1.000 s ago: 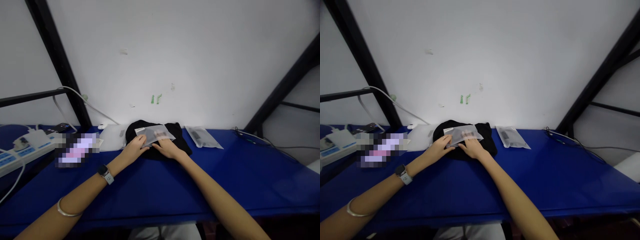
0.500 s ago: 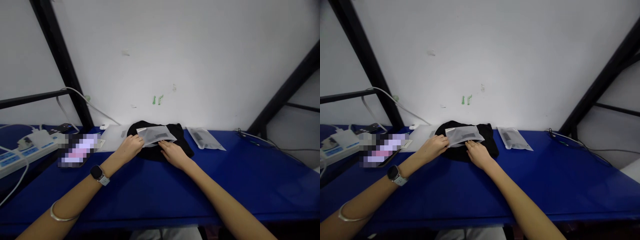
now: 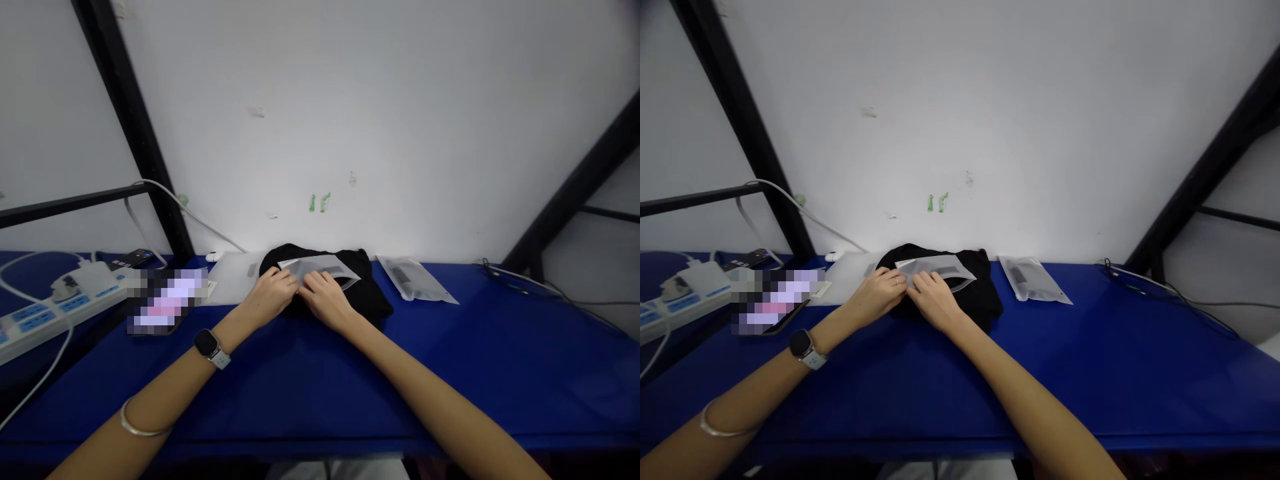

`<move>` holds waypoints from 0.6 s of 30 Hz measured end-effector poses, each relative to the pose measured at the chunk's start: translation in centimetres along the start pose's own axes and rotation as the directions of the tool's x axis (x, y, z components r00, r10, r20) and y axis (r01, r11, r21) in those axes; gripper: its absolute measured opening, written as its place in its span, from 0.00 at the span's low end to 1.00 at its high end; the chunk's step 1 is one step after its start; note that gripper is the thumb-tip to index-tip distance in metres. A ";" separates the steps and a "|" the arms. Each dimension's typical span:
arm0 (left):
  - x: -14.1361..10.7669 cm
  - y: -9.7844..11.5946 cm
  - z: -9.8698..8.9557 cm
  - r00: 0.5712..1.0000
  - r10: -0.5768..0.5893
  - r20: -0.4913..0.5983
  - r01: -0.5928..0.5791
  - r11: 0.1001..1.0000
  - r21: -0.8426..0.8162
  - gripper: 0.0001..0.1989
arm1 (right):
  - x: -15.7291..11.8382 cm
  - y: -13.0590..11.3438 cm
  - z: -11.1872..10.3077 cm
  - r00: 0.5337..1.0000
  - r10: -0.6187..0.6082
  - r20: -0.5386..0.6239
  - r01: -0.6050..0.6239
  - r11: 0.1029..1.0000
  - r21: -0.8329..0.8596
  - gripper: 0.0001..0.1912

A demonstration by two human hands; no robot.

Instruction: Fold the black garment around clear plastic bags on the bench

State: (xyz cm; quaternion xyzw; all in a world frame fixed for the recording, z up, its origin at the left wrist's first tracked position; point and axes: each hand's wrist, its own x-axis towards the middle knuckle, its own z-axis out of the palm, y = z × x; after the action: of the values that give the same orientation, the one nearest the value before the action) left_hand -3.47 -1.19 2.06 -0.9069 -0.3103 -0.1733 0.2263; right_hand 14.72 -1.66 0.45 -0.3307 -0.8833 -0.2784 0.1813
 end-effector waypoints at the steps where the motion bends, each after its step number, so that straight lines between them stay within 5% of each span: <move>1: 0.0 -0.1 0.0 1.000 -0.002 0.017 0.003 1.000 -0.013 0.10 | -0.3 0.4 0.0 1.000 0.001 0.012 -0.001 1.000 -0.002 0.13; 11: -0.2 -1.8 -1.1 0.994 -0.078 0.072 0.079 0.997 -0.012 0.10 | -5.2 7.6 -0.5 0.979 0.205 0.022 -0.198 0.965 -0.174 0.08; 18: -0.3 -2.3 -0.9 0.991 -0.102 0.086 0.107 0.993 -0.048 0.11 | -6.3 8.7 -1.4 0.977 0.212 0.022 -0.207 0.970 -0.130 0.07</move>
State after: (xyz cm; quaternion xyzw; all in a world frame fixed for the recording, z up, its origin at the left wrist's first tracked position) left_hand -5.34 -0.18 3.33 -0.9015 -0.3619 -0.1550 0.1798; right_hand 25.41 -0.09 1.61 -0.4380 -0.8270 -0.3075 0.1724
